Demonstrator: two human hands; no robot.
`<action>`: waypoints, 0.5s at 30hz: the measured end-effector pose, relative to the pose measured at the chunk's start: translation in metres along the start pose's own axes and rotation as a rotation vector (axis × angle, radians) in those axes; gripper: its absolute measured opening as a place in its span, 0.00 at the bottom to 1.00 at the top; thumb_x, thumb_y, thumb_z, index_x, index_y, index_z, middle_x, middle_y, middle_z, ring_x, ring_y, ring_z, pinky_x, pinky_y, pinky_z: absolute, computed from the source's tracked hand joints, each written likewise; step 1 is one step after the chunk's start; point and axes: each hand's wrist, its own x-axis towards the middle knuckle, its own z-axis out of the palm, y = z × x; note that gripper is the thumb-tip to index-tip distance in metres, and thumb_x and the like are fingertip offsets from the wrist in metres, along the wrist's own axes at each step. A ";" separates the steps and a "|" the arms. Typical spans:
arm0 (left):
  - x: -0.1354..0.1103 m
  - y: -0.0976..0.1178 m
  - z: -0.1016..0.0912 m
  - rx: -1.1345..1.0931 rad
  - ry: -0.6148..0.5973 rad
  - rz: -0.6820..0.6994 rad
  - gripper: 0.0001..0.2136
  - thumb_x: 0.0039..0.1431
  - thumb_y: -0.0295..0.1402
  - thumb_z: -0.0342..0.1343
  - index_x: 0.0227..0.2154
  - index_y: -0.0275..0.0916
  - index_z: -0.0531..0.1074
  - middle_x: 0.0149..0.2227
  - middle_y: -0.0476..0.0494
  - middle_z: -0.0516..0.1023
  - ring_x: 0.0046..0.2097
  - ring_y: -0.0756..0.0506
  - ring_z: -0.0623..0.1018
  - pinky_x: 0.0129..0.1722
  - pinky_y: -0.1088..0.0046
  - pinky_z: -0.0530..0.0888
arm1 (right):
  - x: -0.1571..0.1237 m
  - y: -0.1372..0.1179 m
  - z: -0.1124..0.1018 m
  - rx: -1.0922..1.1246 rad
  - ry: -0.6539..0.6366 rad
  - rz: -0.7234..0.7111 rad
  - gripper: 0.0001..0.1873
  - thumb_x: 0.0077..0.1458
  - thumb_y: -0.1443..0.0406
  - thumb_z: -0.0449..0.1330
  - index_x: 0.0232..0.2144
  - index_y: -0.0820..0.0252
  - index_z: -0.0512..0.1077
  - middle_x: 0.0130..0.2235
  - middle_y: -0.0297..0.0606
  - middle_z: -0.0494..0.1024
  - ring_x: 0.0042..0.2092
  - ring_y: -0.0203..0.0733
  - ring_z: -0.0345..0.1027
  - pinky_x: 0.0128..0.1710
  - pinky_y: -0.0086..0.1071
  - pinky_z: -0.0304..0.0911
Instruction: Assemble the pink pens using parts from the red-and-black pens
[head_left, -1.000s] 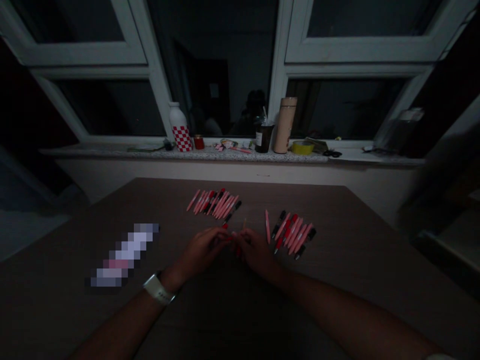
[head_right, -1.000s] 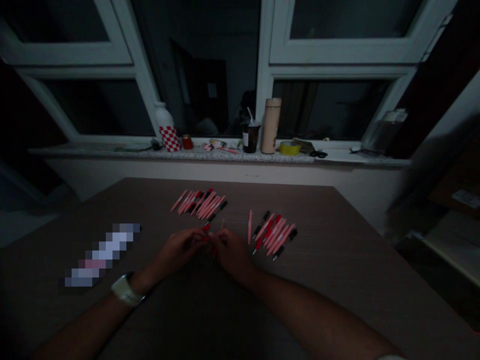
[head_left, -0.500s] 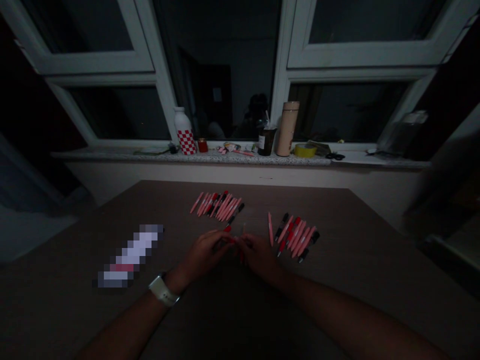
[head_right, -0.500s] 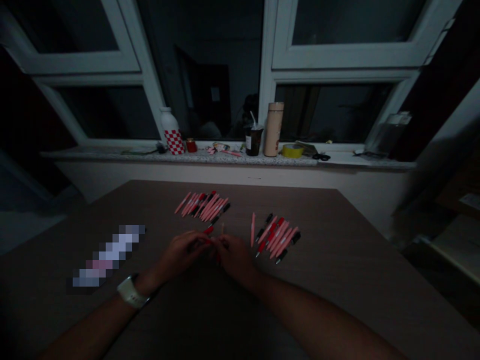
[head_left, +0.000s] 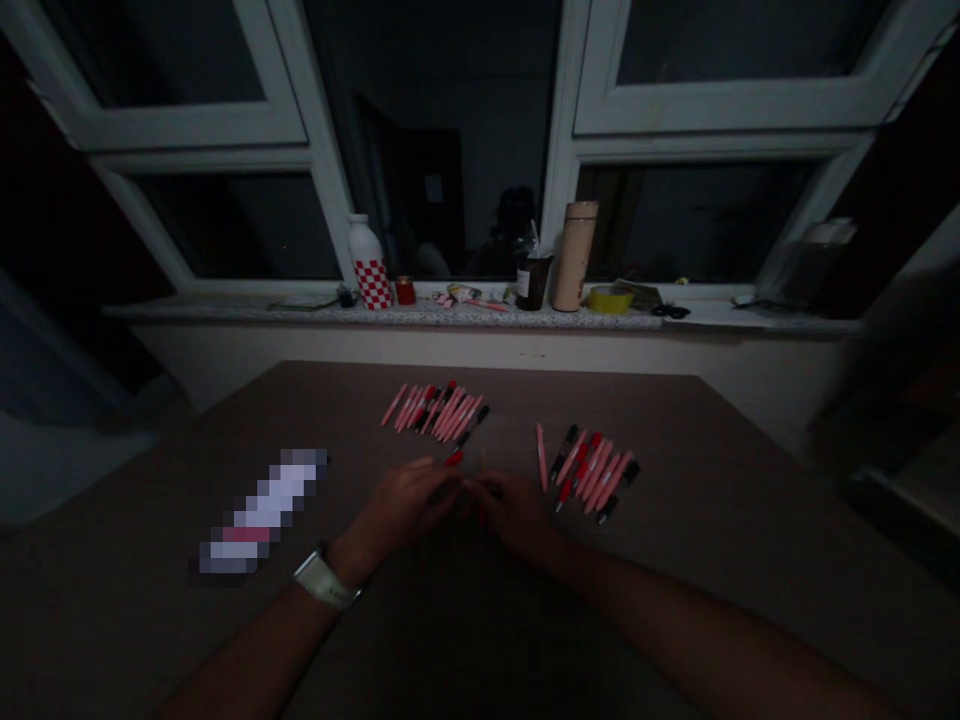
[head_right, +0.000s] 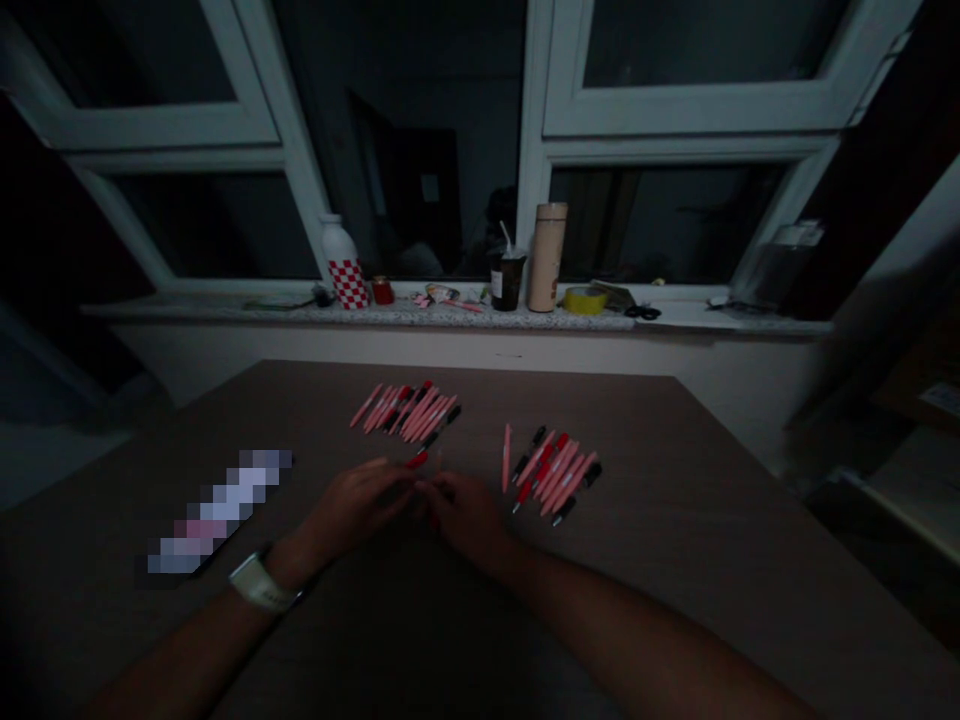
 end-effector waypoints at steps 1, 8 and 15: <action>0.000 0.000 0.000 -0.003 -0.002 0.003 0.08 0.66 0.32 0.52 0.44 0.39 0.73 0.38 0.43 0.77 0.38 0.46 0.77 0.36 0.71 0.72 | 0.000 0.000 0.000 0.001 -0.003 0.002 0.22 0.64 0.50 0.53 0.32 0.59 0.77 0.30 0.35 0.79 0.32 0.38 0.73 0.33 0.29 0.62; 0.000 0.001 -0.005 -0.014 -0.008 0.037 0.06 0.65 0.31 0.55 0.43 0.39 0.74 0.38 0.43 0.77 0.38 0.46 0.76 0.35 0.72 0.70 | 0.001 0.002 0.001 -0.006 -0.034 -0.016 0.21 0.64 0.51 0.54 0.32 0.59 0.77 0.29 0.34 0.79 0.31 0.38 0.72 0.31 0.29 0.61; 0.001 0.000 -0.008 0.002 -0.021 0.097 0.06 0.64 0.30 0.56 0.42 0.40 0.75 0.36 0.45 0.77 0.37 0.46 0.75 0.33 0.73 0.69 | 0.001 0.004 0.002 -0.036 -0.042 -0.037 0.20 0.65 0.53 0.54 0.31 0.59 0.76 0.28 0.34 0.78 0.30 0.38 0.72 0.31 0.28 0.61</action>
